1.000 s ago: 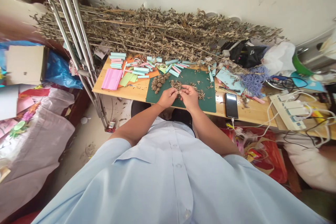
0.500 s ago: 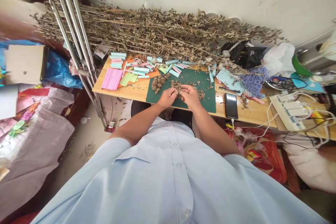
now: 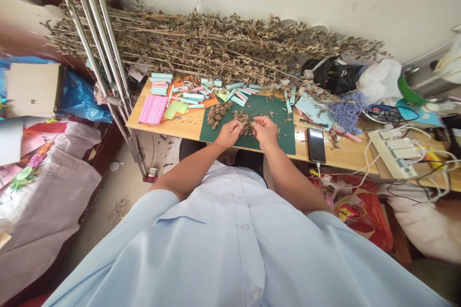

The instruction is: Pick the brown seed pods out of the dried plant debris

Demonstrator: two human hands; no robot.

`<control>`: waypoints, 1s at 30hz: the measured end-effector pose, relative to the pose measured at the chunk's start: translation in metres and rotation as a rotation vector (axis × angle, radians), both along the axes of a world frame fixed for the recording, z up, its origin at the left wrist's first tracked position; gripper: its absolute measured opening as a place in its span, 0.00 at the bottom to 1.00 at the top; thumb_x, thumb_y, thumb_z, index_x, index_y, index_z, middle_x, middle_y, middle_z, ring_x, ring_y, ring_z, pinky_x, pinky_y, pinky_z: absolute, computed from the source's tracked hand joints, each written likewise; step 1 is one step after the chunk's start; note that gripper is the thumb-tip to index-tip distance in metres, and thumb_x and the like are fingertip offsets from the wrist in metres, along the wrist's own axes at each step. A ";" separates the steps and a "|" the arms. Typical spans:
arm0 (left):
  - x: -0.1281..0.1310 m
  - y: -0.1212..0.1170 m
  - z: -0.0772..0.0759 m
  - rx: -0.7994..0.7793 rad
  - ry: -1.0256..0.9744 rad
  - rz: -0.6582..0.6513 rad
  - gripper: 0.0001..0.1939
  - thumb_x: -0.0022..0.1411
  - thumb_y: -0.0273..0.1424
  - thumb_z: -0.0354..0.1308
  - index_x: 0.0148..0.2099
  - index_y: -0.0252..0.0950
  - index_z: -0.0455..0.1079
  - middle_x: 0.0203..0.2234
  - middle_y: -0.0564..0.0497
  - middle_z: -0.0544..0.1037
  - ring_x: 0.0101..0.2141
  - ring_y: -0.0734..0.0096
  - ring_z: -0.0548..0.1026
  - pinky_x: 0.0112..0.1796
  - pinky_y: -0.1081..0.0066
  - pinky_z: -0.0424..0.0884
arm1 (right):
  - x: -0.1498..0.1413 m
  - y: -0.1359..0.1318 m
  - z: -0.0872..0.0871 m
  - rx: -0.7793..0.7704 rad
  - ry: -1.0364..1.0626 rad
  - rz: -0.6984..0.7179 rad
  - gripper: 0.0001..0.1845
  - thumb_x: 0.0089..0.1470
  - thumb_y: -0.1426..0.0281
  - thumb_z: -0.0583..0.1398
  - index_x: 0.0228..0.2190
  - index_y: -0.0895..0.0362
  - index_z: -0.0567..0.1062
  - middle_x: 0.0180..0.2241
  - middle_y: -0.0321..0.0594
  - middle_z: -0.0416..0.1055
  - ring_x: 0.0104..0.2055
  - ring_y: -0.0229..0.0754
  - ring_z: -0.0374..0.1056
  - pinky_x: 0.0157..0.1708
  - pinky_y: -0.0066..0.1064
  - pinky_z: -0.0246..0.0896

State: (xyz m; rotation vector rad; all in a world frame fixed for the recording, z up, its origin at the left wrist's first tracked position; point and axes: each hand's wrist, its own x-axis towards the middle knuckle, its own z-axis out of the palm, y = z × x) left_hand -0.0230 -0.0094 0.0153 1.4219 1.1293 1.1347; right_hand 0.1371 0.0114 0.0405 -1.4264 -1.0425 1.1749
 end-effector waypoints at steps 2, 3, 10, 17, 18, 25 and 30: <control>0.000 0.000 -0.001 -0.005 -0.013 0.001 0.13 0.68 0.33 0.50 0.30 0.36 0.65 0.20 0.56 0.69 0.20 0.77 0.66 0.25 0.73 0.62 | 0.000 0.001 -0.001 -0.008 -0.010 -0.020 0.12 0.44 0.67 0.66 0.34 0.55 0.73 0.20 0.29 0.67 0.19 0.33 0.59 0.18 0.25 0.52; 0.000 0.000 -0.001 -0.005 -0.018 0.002 0.14 0.68 0.33 0.51 0.30 0.36 0.65 0.20 0.56 0.69 0.20 0.77 0.66 0.25 0.73 0.62 | 0.000 0.001 -0.001 -0.011 -0.015 -0.027 0.12 0.45 0.67 0.66 0.33 0.55 0.74 0.19 0.28 0.66 0.18 0.33 0.59 0.19 0.26 0.52; -0.001 0.003 -0.007 -0.017 -0.070 -0.001 0.17 0.71 0.40 0.51 0.31 0.36 0.66 0.19 0.55 0.69 0.20 0.76 0.67 0.26 0.72 0.64 | -0.004 0.001 0.001 0.037 -0.125 0.040 0.11 0.48 0.63 0.65 0.34 0.55 0.79 0.17 0.31 0.68 0.19 0.37 0.63 0.22 0.29 0.57; -0.001 0.004 -0.011 -0.009 -0.085 -0.020 0.23 0.71 0.49 0.50 0.32 0.36 0.66 0.21 0.53 0.70 0.21 0.76 0.67 0.25 0.72 0.65 | -0.012 -0.007 0.013 0.023 -0.016 0.121 0.18 0.47 0.57 0.67 0.38 0.55 0.79 0.25 0.34 0.73 0.22 0.37 0.66 0.20 0.28 0.56; -0.001 0.004 -0.010 -0.008 -0.083 -0.030 0.23 0.71 0.49 0.50 0.32 0.36 0.66 0.21 0.53 0.70 0.21 0.76 0.67 0.25 0.72 0.65 | -0.013 -0.008 0.014 0.002 0.019 0.137 0.20 0.46 0.57 0.68 0.38 0.55 0.78 0.26 0.35 0.74 0.22 0.36 0.66 0.19 0.27 0.53; -0.003 0.003 -0.008 0.006 -0.061 -0.105 0.22 0.71 0.45 0.50 0.31 0.35 0.67 0.23 0.53 0.71 0.21 0.77 0.67 0.26 0.73 0.64 | -0.013 -0.008 0.018 -0.009 0.149 0.158 0.23 0.41 0.60 0.71 0.40 0.54 0.77 0.35 0.37 0.76 0.21 0.31 0.61 0.17 0.25 0.47; -0.004 0.001 -0.006 0.026 -0.037 -0.080 0.20 0.71 0.45 0.50 0.35 0.34 0.70 0.25 0.52 0.73 0.23 0.76 0.68 0.28 0.73 0.66 | -0.013 -0.008 0.018 -0.016 0.100 0.078 0.22 0.40 0.61 0.71 0.38 0.55 0.77 0.28 0.33 0.72 0.21 0.31 0.60 0.18 0.26 0.49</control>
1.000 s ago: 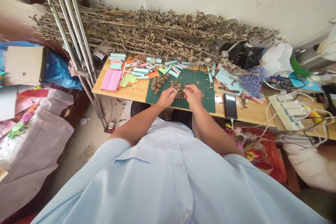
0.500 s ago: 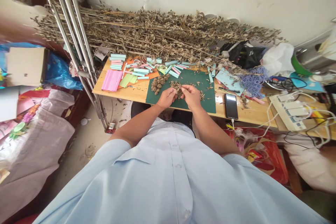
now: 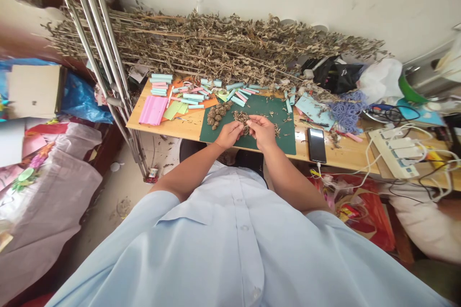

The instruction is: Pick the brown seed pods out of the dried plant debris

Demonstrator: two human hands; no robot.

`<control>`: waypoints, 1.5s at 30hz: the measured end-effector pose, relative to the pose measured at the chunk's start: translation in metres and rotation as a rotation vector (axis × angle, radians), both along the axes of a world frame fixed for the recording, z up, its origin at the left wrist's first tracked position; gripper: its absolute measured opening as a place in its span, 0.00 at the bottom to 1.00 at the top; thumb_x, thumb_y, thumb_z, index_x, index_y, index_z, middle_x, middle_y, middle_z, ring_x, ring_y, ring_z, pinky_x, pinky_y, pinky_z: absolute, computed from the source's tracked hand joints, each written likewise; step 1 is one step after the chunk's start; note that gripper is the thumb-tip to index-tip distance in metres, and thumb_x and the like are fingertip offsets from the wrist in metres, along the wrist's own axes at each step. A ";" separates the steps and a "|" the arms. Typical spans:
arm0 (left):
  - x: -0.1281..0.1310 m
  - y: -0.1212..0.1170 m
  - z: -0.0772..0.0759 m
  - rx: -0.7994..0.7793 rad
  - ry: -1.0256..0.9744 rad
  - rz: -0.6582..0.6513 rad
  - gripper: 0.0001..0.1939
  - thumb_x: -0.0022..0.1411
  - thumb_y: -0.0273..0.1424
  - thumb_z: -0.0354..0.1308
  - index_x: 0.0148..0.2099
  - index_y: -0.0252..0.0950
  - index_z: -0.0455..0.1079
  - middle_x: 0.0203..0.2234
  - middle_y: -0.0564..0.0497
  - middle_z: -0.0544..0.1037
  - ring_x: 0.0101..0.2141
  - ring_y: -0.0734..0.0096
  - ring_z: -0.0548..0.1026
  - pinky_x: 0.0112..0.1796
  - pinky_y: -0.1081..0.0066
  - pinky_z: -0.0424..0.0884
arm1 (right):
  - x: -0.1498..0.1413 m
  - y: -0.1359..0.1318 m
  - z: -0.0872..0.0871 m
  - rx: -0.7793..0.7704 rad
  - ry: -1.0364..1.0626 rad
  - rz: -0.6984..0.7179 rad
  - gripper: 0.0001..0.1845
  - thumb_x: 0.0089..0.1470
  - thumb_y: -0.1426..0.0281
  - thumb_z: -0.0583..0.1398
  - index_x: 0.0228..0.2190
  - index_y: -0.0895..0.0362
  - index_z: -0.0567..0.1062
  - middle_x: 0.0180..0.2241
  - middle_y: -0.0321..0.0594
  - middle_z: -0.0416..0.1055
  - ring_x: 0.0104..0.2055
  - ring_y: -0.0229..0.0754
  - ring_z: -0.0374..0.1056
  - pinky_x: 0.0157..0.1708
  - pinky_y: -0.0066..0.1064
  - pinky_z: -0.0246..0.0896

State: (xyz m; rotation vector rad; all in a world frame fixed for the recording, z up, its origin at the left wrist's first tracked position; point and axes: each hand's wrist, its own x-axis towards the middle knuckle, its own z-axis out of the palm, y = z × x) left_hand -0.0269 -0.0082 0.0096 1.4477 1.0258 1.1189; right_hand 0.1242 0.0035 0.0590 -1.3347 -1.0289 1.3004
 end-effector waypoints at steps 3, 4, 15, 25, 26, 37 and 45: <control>0.001 -0.001 0.002 0.069 0.020 0.034 0.16 0.66 0.43 0.60 0.43 0.34 0.71 0.29 0.52 0.75 0.26 0.76 0.69 0.30 0.73 0.67 | -0.002 -0.001 0.001 -0.014 0.005 -0.037 0.20 0.41 0.60 0.71 0.37 0.55 0.77 0.25 0.32 0.70 0.21 0.32 0.59 0.18 0.26 0.50; 0.002 -0.002 0.002 0.090 0.033 0.047 0.17 0.63 0.42 0.63 0.45 0.34 0.71 0.30 0.52 0.75 0.26 0.75 0.70 0.31 0.73 0.67 | -0.002 -0.001 0.001 -0.017 0.008 -0.042 0.20 0.41 0.60 0.71 0.36 0.55 0.77 0.25 0.31 0.69 0.21 0.32 0.59 0.18 0.26 0.50; 0.002 -0.003 0.008 0.129 0.154 0.076 0.09 0.67 0.32 0.55 0.39 0.35 0.74 0.28 0.51 0.76 0.32 0.71 0.73 0.38 0.70 0.69 | -0.006 0.000 -0.003 -0.014 0.026 -0.095 0.19 0.38 0.62 0.72 0.33 0.56 0.77 0.20 0.29 0.67 0.19 0.31 0.58 0.17 0.24 0.49; 0.002 -0.003 0.008 0.045 0.085 0.085 0.12 0.68 0.34 0.53 0.38 0.34 0.75 0.20 0.56 0.72 0.22 0.75 0.68 0.30 0.73 0.65 | -0.001 -0.007 -0.008 0.023 -0.041 0.038 0.23 0.43 0.57 0.70 0.39 0.56 0.76 0.30 0.37 0.76 0.24 0.37 0.68 0.17 0.26 0.53; 0.002 -0.003 0.008 0.037 0.080 0.084 0.12 0.68 0.34 0.53 0.38 0.34 0.75 0.20 0.56 0.72 0.22 0.76 0.68 0.29 0.73 0.65 | -0.001 -0.007 -0.010 0.025 -0.037 0.053 0.24 0.42 0.58 0.71 0.41 0.56 0.76 0.32 0.38 0.77 0.25 0.37 0.69 0.18 0.26 0.55; 0.003 -0.002 0.005 0.084 0.095 0.099 0.14 0.70 0.34 0.52 0.33 0.34 0.72 0.19 0.55 0.71 0.23 0.76 0.69 0.30 0.73 0.65 | 0.005 -0.004 -0.022 0.074 -0.098 0.069 0.29 0.44 0.62 0.69 0.48 0.55 0.73 0.35 0.37 0.76 0.25 0.35 0.67 0.23 0.28 0.63; 0.003 -0.002 0.005 0.050 0.064 0.090 0.14 0.70 0.36 0.52 0.34 0.34 0.71 0.20 0.56 0.71 0.21 0.77 0.68 0.28 0.74 0.64 | 0.003 -0.002 -0.026 0.116 -0.155 0.083 0.28 0.46 0.64 0.66 0.50 0.54 0.69 0.31 0.33 0.75 0.23 0.34 0.65 0.24 0.29 0.64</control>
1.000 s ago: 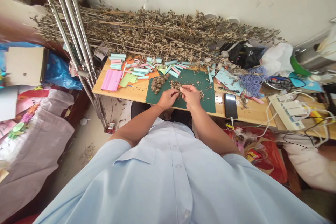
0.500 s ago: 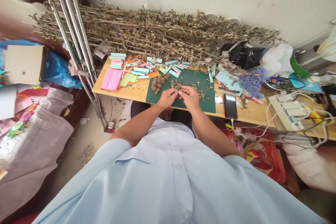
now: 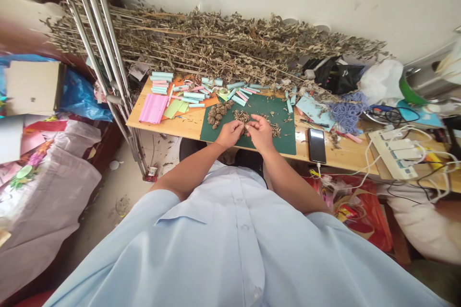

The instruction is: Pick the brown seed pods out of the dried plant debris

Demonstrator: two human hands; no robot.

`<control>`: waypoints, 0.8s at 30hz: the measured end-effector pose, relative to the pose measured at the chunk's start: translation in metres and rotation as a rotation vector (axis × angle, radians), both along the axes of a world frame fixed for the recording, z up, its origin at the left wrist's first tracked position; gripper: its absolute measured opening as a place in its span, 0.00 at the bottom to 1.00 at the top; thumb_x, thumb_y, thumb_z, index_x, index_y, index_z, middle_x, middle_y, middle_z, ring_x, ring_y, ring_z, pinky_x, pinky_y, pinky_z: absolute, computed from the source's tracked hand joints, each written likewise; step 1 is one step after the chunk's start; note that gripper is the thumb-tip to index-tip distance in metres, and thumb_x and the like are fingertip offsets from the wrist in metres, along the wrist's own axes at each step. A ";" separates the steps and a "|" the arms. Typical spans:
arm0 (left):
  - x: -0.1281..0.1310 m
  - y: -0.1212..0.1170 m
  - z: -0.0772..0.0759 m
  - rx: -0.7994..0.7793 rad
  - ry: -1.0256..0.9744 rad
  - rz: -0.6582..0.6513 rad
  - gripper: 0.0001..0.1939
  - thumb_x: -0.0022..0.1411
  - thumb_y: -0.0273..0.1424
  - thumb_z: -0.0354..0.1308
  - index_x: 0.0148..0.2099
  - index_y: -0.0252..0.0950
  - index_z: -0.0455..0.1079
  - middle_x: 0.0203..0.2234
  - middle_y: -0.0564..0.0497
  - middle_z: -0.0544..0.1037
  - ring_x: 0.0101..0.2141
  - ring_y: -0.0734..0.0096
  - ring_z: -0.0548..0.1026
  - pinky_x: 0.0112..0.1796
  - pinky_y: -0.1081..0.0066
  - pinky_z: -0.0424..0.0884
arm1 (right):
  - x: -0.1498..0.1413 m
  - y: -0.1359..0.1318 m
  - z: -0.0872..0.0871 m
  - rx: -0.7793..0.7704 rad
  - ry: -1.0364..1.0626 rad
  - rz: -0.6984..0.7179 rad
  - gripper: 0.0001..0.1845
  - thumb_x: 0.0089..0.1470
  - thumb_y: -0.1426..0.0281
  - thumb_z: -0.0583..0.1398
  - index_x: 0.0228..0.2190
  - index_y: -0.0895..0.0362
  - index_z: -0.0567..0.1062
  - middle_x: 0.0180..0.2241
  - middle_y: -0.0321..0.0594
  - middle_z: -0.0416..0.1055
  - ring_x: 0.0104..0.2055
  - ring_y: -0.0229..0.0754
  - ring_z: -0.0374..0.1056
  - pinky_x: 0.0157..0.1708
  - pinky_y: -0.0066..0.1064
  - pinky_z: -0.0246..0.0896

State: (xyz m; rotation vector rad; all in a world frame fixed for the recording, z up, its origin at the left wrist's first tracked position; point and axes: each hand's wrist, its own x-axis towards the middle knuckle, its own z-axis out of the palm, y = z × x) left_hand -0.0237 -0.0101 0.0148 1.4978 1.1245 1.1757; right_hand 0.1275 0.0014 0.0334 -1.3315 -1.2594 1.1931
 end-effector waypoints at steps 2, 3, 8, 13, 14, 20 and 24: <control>0.000 0.000 0.001 -0.006 0.002 -0.006 0.14 0.70 0.36 0.52 0.34 0.34 0.70 0.20 0.56 0.71 0.21 0.77 0.67 0.28 0.74 0.64 | -0.001 0.000 0.000 -0.001 0.000 -0.010 0.29 0.46 0.65 0.65 0.50 0.54 0.69 0.31 0.33 0.74 0.23 0.35 0.65 0.24 0.29 0.64; 0.000 0.000 0.001 -0.007 0.004 -0.008 0.14 0.70 0.37 0.52 0.34 0.34 0.70 0.19 0.56 0.71 0.21 0.77 0.67 0.28 0.74 0.64 | -0.001 0.000 0.000 -0.003 0.003 -0.015 0.29 0.45 0.66 0.65 0.51 0.54 0.69 0.31 0.34 0.74 0.24 0.35 0.65 0.24 0.29 0.64; 0.001 0.001 -0.002 -0.016 0.005 -0.005 0.15 0.71 0.37 0.51 0.34 0.34 0.69 0.19 0.56 0.70 0.21 0.77 0.67 0.28 0.74 0.64 | -0.001 0.000 0.001 -0.019 -0.013 -0.024 0.29 0.46 0.66 0.64 0.52 0.54 0.68 0.33 0.36 0.75 0.26 0.36 0.67 0.24 0.29 0.64; 0.001 0.001 -0.003 0.012 0.034 0.011 0.14 0.70 0.35 0.51 0.33 0.35 0.68 0.20 0.56 0.70 0.23 0.76 0.68 0.30 0.73 0.65 | 0.001 0.002 0.000 -0.024 0.000 -0.047 0.28 0.45 0.67 0.65 0.50 0.54 0.69 0.32 0.35 0.74 0.26 0.36 0.66 0.23 0.28 0.63; 0.000 0.001 -0.002 0.014 0.039 0.010 0.14 0.70 0.35 0.51 0.32 0.35 0.68 0.19 0.56 0.70 0.23 0.76 0.68 0.30 0.73 0.65 | 0.001 0.003 0.000 -0.020 0.007 -0.055 0.27 0.45 0.67 0.65 0.49 0.54 0.70 0.32 0.34 0.74 0.25 0.35 0.66 0.23 0.27 0.63; 0.001 0.000 0.000 -0.019 0.015 0.002 0.16 0.71 0.38 0.51 0.31 0.35 0.67 0.19 0.56 0.69 0.21 0.76 0.67 0.28 0.73 0.65 | 0.007 0.012 -0.003 0.015 0.060 -0.131 0.21 0.47 0.67 0.65 0.44 0.53 0.70 0.30 0.31 0.72 0.20 0.31 0.61 0.20 0.26 0.59; 0.003 0.001 -0.002 -0.046 -0.030 0.007 0.15 0.71 0.37 0.51 0.32 0.35 0.67 0.21 0.55 0.71 0.20 0.77 0.68 0.26 0.74 0.64 | 0.008 0.015 -0.002 0.032 0.053 -0.139 0.17 0.48 0.65 0.65 0.40 0.53 0.70 0.29 0.31 0.71 0.20 0.32 0.61 0.19 0.26 0.57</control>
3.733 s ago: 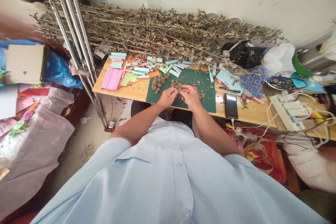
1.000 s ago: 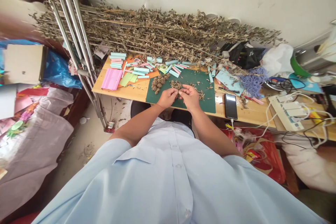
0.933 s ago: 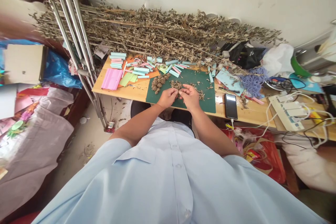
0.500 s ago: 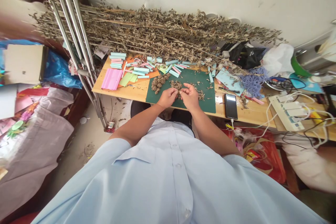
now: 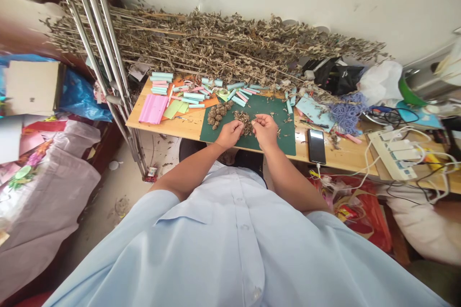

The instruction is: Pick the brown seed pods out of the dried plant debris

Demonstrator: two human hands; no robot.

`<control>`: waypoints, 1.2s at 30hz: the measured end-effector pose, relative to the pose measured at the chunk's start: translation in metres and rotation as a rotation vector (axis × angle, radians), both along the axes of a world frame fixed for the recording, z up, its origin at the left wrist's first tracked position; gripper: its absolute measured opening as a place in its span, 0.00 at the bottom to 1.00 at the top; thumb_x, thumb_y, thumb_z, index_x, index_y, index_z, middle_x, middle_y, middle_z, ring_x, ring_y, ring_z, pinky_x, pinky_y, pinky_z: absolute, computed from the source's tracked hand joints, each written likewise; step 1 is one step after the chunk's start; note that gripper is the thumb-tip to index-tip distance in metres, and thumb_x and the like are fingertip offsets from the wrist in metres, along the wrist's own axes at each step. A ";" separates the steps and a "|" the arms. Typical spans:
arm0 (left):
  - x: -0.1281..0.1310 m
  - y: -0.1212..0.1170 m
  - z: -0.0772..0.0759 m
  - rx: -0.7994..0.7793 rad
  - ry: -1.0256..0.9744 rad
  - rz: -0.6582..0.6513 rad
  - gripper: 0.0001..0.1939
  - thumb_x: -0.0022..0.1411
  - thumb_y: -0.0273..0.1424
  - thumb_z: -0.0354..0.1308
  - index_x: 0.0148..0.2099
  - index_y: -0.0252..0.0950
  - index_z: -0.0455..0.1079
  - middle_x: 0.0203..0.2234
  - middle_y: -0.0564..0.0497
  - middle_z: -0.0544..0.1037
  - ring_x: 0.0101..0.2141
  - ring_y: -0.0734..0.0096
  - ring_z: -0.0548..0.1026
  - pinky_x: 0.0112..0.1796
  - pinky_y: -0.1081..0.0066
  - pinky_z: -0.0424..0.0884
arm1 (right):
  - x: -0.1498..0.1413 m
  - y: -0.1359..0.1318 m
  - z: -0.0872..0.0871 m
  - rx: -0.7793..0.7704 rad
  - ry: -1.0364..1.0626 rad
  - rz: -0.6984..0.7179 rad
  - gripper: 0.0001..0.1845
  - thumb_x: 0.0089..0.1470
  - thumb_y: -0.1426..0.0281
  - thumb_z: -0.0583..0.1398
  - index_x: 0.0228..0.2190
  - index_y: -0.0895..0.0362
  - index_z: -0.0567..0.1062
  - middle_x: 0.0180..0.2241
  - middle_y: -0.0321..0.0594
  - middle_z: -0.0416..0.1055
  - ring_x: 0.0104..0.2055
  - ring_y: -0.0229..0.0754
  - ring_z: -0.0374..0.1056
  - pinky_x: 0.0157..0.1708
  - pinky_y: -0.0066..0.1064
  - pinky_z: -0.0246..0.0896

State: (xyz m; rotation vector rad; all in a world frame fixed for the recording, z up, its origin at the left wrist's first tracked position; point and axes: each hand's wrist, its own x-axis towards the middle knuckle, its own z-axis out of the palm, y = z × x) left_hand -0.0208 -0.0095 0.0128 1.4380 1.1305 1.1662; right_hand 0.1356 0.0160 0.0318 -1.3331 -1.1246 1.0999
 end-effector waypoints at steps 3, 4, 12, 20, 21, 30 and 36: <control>0.001 0.001 -0.002 -0.010 -0.021 0.040 0.13 0.70 0.37 0.52 0.35 0.35 0.68 0.23 0.55 0.72 0.20 0.78 0.68 0.25 0.75 0.65 | -0.002 -0.002 0.000 0.011 -0.028 0.044 0.19 0.48 0.64 0.65 0.41 0.53 0.69 0.29 0.31 0.71 0.20 0.32 0.61 0.20 0.26 0.58; 0.001 0.002 -0.003 -0.016 -0.033 0.055 0.12 0.70 0.37 0.52 0.36 0.35 0.68 0.23 0.55 0.72 0.20 0.78 0.68 0.25 0.75 0.65 | -0.003 -0.003 -0.001 0.012 -0.041 0.062 0.20 0.48 0.64 0.66 0.42 0.53 0.69 0.29 0.31 0.71 0.21 0.32 0.61 0.20 0.26 0.58; 0.002 0.005 -0.005 -0.041 -0.074 0.084 0.09 0.69 0.35 0.54 0.38 0.35 0.69 0.23 0.55 0.72 0.19 0.79 0.67 0.23 0.75 0.64 | -0.006 -0.010 -0.003 -0.017 -0.105 0.100 0.21 0.46 0.60 0.66 0.41 0.54 0.71 0.30 0.33 0.72 0.23 0.34 0.62 0.23 0.28 0.60; 0.001 0.005 -0.008 -0.032 -0.070 0.074 0.09 0.69 0.33 0.52 0.38 0.35 0.68 0.23 0.55 0.73 0.19 0.79 0.67 0.24 0.75 0.64 | -0.008 -0.012 -0.001 0.007 -0.081 0.104 0.21 0.45 0.62 0.66 0.42 0.55 0.73 0.29 0.34 0.72 0.23 0.34 0.62 0.23 0.29 0.61; 0.001 0.005 -0.008 -0.037 -0.074 0.080 0.08 0.69 0.33 0.52 0.38 0.35 0.69 0.23 0.55 0.73 0.18 0.79 0.67 0.23 0.75 0.64 | -0.008 -0.013 -0.001 0.008 -0.078 0.105 0.21 0.45 0.62 0.66 0.42 0.55 0.74 0.30 0.35 0.72 0.23 0.35 0.62 0.23 0.30 0.61; 0.002 0.006 -0.007 -0.051 -0.075 0.085 0.07 0.68 0.33 0.53 0.39 0.36 0.68 0.23 0.56 0.72 0.18 0.80 0.67 0.23 0.76 0.63 | -0.009 -0.015 -0.001 0.000 -0.111 0.111 0.21 0.45 0.61 0.65 0.43 0.55 0.75 0.32 0.36 0.74 0.24 0.35 0.63 0.24 0.30 0.62; 0.002 0.007 -0.012 -0.068 -0.098 0.074 0.07 0.67 0.35 0.55 0.38 0.36 0.67 0.22 0.56 0.72 0.18 0.80 0.67 0.22 0.76 0.63 | -0.011 -0.010 -0.002 0.018 -0.112 0.099 0.22 0.46 0.60 0.64 0.43 0.55 0.74 0.31 0.35 0.72 0.25 0.35 0.63 0.24 0.30 0.63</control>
